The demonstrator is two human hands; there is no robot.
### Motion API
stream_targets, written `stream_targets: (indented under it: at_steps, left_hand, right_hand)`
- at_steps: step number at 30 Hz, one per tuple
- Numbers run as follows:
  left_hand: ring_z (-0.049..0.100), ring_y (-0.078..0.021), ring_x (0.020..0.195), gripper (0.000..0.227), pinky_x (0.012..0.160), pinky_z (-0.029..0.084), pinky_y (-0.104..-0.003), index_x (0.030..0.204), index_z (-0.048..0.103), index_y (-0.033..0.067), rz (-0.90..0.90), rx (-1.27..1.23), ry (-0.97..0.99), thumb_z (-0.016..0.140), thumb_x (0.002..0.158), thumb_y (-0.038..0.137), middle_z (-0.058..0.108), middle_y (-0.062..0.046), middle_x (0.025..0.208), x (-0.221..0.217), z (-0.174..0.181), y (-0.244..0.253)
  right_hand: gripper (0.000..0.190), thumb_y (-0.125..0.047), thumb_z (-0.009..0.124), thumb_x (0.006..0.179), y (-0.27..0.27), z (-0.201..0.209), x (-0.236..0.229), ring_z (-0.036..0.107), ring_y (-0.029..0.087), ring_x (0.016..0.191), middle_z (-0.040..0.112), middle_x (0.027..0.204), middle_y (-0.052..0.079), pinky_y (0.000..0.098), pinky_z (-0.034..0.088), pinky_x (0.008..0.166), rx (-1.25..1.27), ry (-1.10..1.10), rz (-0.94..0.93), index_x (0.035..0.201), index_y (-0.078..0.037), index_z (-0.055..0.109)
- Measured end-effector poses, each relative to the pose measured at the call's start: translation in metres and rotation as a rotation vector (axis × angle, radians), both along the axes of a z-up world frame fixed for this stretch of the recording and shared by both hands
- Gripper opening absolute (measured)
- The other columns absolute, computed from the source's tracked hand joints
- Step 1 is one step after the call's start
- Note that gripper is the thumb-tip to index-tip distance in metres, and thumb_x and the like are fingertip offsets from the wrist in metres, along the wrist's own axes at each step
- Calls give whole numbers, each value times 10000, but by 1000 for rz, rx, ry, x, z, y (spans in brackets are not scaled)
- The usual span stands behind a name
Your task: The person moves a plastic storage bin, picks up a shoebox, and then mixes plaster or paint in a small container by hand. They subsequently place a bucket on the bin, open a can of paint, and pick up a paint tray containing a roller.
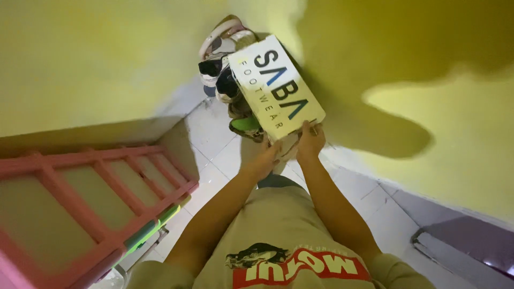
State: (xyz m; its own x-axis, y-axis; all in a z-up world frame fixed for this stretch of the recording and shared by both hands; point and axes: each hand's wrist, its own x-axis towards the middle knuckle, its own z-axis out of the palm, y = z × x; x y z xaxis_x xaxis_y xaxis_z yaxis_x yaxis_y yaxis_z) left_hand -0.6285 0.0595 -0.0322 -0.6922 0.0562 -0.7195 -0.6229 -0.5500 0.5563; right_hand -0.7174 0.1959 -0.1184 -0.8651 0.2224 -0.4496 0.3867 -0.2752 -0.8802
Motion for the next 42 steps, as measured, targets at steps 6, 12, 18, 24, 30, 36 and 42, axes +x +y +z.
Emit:
stream_targets:
  at_steps: [6,12,18,24,30,36,42]
  left_hand:
    - [560,-268,1072,619,870,449,-446,1475,467,54,-59,-374,167,621,886,167,602,-160,1323,2,57,-1]
    - [457,-420,1363,591,1114,384,-440,1484,398,-64,-167,-1064,430,600,980,170,467,-292,1482,26,27,-6]
    - [327,-516,1504,539,1257,299,-529,1465,449,-23,-244,-1554,661,544,949,101,415,-279,1570,79,30,-30]
    - [282,-572,1465,499,1181,319,-538,1461,440,-98,-73,-1456,399,515,1030,141,328,-368,1569,125,43,-24]
    - [249,-546,1468,476,1143,330,-530,1429,465,-93,-16,-1393,225,483,1043,184,295,-363,1570,167,68,-21]
    - [330,-511,1445,468,1152,360,-503,1404,491,-104,118,-1395,140,485,1044,195,381,-349,1536,218,86,-16]
    - [372,-495,1437,434,1127,397,-483,1338,558,-118,284,-1385,95,524,1022,177,461,-350,1476,272,96,-8]
  right_hand:
    - [561,-207,657,945,1,30,13,608,360,1336,623,1444,226,407,459,1121,548,-28,213,1450,-7,515]
    - [593,-155,612,979,-13,86,27,207,462,1559,253,1667,320,485,265,1224,813,630,642,1516,27,435]
    - [537,-140,555,988,-34,127,42,293,475,1541,309,1623,330,449,349,1192,685,755,888,1498,4,466]
    - [483,-68,552,964,-42,143,70,343,471,1530,392,1608,302,464,355,1224,716,968,1039,1441,-13,500]
    - [610,-38,587,875,-47,141,97,349,433,1484,380,1576,300,438,357,1178,644,915,1316,1467,7,448]
    - [696,0,618,840,-52,173,141,241,385,1521,263,1656,204,419,346,1146,708,829,1577,1500,-47,401]
    - [698,12,610,832,-60,191,177,234,351,1558,295,1659,159,372,377,1146,667,909,1679,1497,-65,411]
